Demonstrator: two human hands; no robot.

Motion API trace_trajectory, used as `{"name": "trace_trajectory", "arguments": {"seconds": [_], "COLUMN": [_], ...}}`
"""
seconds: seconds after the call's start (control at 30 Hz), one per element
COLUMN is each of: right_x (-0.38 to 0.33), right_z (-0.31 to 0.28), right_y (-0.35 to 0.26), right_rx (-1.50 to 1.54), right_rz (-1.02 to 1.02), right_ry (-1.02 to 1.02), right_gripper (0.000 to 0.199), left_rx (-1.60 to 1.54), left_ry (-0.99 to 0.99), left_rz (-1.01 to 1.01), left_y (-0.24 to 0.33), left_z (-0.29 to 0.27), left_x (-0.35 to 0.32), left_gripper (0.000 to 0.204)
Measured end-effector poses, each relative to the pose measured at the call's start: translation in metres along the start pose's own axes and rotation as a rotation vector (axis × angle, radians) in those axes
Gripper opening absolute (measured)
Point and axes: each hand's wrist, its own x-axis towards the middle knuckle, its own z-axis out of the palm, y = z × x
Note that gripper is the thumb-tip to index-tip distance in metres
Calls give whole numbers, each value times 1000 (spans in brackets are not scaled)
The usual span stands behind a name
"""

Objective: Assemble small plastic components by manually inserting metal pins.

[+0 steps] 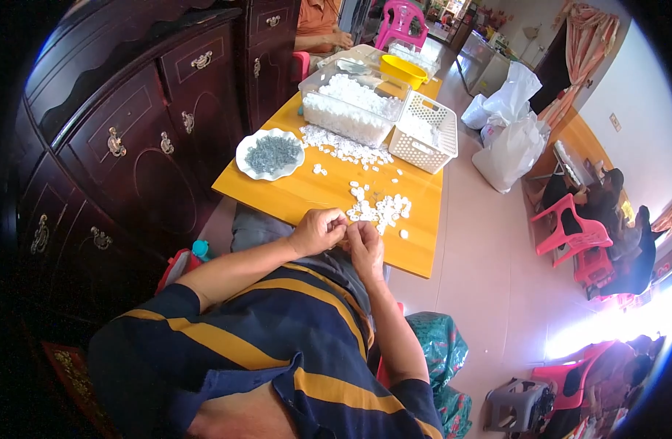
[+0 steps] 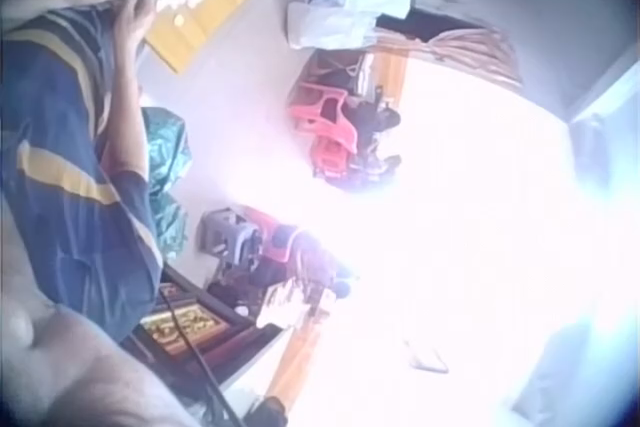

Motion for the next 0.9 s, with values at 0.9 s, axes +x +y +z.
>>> {"name": "trace_trajectory", "arguments": {"seconds": [0.9], "right_x": [9], "right_z": [-38], "right_y": [-4], "right_rx": [-699], "right_rz": [-333], "right_ry": [293], "right_gripper": [10], "left_rx": [-424], "left_ry": [14], "left_rz": [-384], "left_y": [-35], "left_z": [-23], "left_x": [18], "left_gripper": [10]}}
